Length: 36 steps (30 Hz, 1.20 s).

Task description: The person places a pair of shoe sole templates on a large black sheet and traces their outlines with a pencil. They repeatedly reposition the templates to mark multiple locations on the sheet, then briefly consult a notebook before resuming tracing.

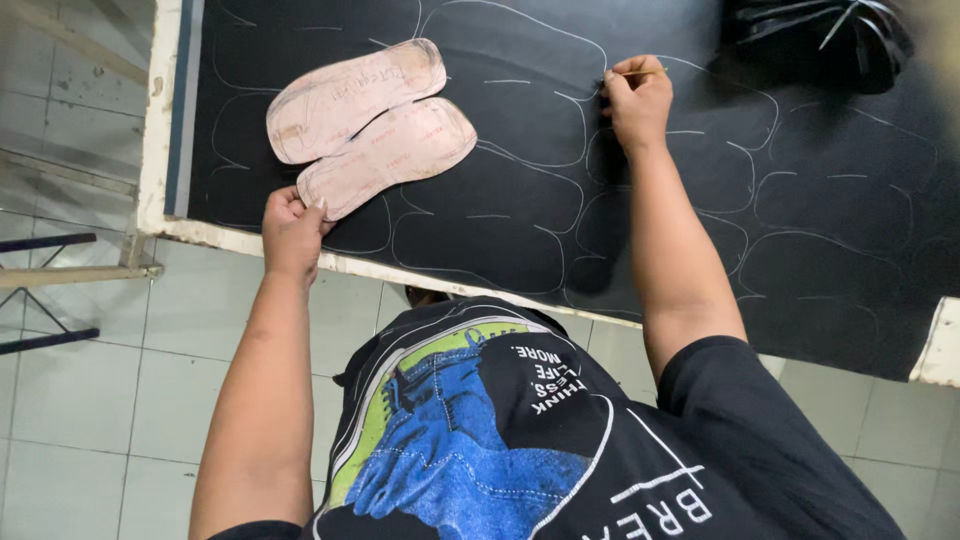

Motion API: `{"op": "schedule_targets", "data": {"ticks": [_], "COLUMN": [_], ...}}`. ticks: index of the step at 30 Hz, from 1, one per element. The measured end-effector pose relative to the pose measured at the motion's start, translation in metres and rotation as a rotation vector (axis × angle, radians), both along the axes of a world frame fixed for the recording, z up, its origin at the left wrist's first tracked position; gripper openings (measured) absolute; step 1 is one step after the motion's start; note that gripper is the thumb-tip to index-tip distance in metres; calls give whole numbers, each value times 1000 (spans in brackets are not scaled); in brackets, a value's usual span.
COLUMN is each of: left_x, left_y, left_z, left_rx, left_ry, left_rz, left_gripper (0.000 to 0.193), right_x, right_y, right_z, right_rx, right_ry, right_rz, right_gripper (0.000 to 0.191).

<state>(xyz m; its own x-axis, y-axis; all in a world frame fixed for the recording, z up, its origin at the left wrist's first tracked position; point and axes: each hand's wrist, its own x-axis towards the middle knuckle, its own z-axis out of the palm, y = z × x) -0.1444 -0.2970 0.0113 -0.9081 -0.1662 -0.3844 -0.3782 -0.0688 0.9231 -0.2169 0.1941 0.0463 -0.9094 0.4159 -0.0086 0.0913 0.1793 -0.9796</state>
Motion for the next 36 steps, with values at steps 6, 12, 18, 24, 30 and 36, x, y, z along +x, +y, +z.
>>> {"op": "schedule_targets", "data": {"ticks": [6,12,18,24,30,36], "left_x": [1,6,6,5,11,11], "left_y": [-2,0,-1,0,0,-3], "left_z": [-3,-11,-13,-11,-1,1], "left_rx": [50,74,57,39,113,177], "left_ry": [-16,8,4,17,-10,2], "left_rz": [18,46,72,61,53,15], "left_gripper": [33,35,36,36,35,35], "right_x": [3,48,62,63,111,170], "right_y": [12,21,7,9,-2,-24], "right_z": [-17,-30,-41,-40,-23,-21], "right_rx": [129,-47,-41,154,-14,-40], "right_ry": [2,-18,-2,0,-117,-138], "right_rz": [0,105,183,178,124,112], "right_gripper": [9,11,10,9,11,10]}}
